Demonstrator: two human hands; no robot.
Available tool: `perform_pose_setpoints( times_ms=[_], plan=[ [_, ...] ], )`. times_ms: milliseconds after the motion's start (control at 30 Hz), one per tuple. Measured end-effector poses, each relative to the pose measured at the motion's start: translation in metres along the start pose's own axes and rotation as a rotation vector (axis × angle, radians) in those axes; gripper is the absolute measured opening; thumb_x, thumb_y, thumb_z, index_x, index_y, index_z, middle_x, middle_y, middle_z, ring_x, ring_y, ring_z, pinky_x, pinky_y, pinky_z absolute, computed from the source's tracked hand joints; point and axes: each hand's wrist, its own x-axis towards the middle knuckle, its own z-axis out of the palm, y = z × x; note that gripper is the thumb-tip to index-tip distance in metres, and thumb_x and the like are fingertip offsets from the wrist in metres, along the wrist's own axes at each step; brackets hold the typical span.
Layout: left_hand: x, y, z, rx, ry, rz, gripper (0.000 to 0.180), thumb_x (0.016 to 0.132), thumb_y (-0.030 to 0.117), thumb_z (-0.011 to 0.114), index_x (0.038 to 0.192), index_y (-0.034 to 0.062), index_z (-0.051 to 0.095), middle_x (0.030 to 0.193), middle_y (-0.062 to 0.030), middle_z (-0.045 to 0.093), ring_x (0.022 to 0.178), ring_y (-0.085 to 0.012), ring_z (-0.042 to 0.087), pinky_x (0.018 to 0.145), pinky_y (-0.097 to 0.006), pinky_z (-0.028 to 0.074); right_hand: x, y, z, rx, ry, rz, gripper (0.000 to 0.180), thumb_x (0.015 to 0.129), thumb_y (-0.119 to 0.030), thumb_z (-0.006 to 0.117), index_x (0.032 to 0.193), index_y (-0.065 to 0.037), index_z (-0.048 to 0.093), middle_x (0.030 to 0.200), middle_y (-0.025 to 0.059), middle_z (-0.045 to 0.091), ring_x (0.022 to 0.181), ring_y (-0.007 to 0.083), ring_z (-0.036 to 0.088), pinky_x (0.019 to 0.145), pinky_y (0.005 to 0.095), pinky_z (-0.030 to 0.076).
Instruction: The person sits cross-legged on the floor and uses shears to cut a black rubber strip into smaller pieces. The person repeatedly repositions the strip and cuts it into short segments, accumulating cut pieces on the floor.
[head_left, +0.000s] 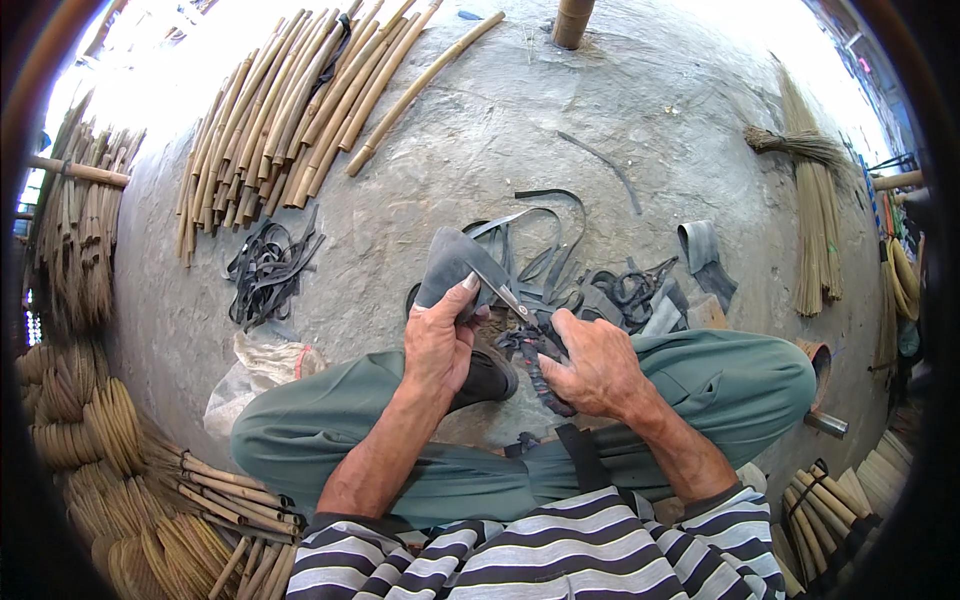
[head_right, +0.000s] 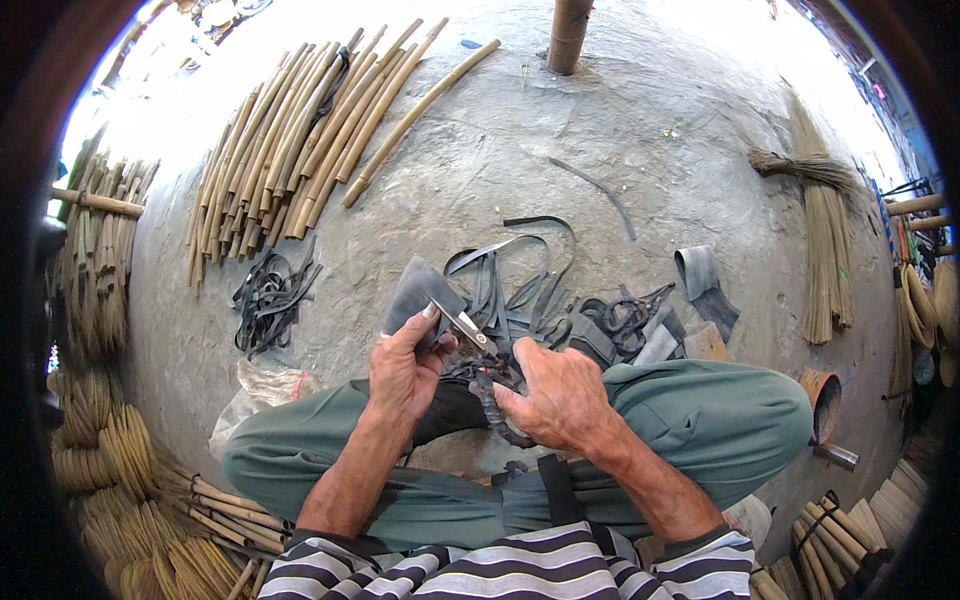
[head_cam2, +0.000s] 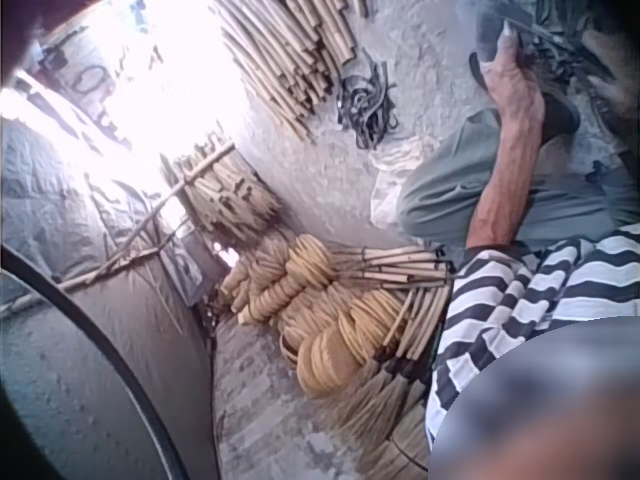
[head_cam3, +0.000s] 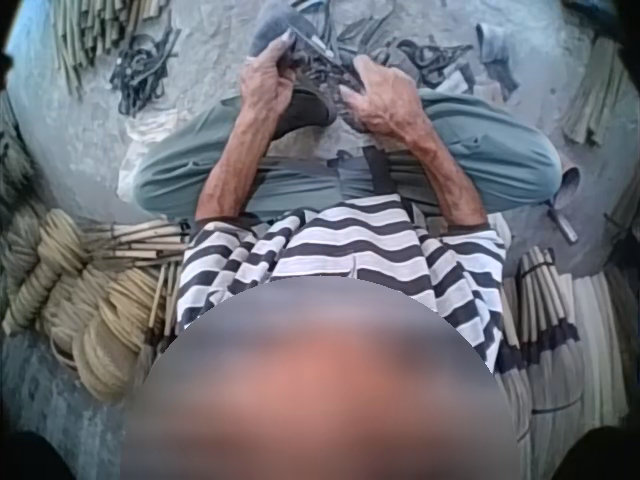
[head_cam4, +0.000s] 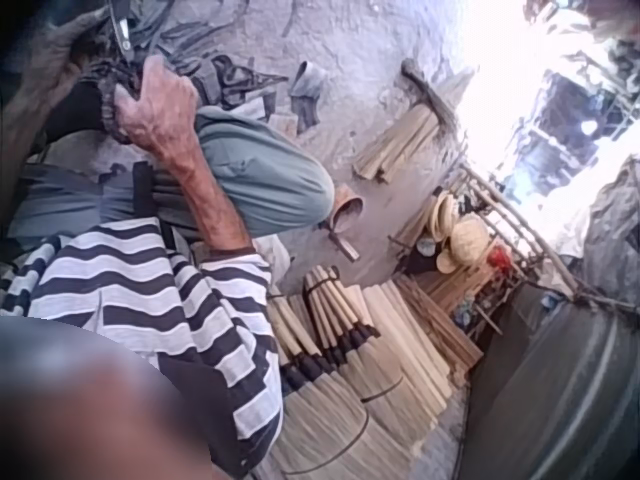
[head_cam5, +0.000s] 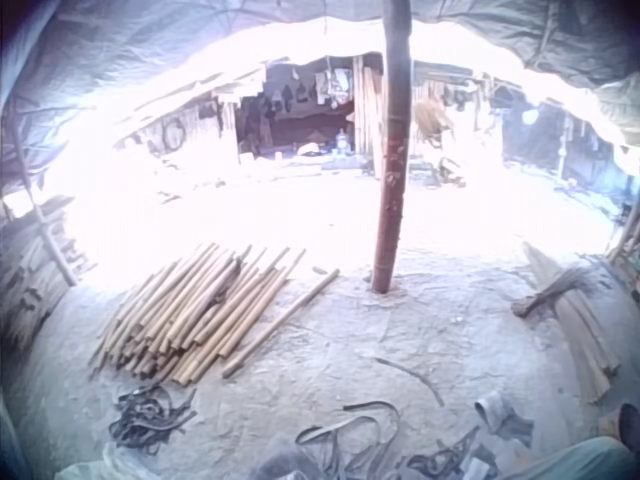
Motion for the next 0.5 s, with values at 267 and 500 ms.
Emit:
perform_pose_setpoints(
  times_ms=[267,500],
  plan=[
    [-0.003,-0.006,0.003,0.138,-0.080,0.104,0.021,0.095,0.005,0.073,0.116,0.0009,0.071,0.106,-0.0073,0.077,0.092,-0.0184,0.074,0.078,-0.035,0.062,0.004,0.007,0.014,-0.096,0.254,-0.157,0.039,0.091,-0.036,0.074,0.101,-0.001,0.057,0.082,0.0205,0.069,0.081,0.0428,0.068,0.080,0.0503,0.049],
    [-0.001,-0.008,-0.001,0.188,-0.131,0.077,0.025,0.095,0.005,0.073,0.120,0.0051,0.072,0.108,-0.0059,0.077,0.095,-0.0159,0.074,0.083,-0.032,0.061,0.000,0.003,0.006,0.015,0.034,0.020,0.040,0.089,-0.030,0.073,0.104,0.001,0.053,0.085,0.0261,0.063,0.084,0.0505,0.062,0.077,0.0548,0.046]
  ],
)
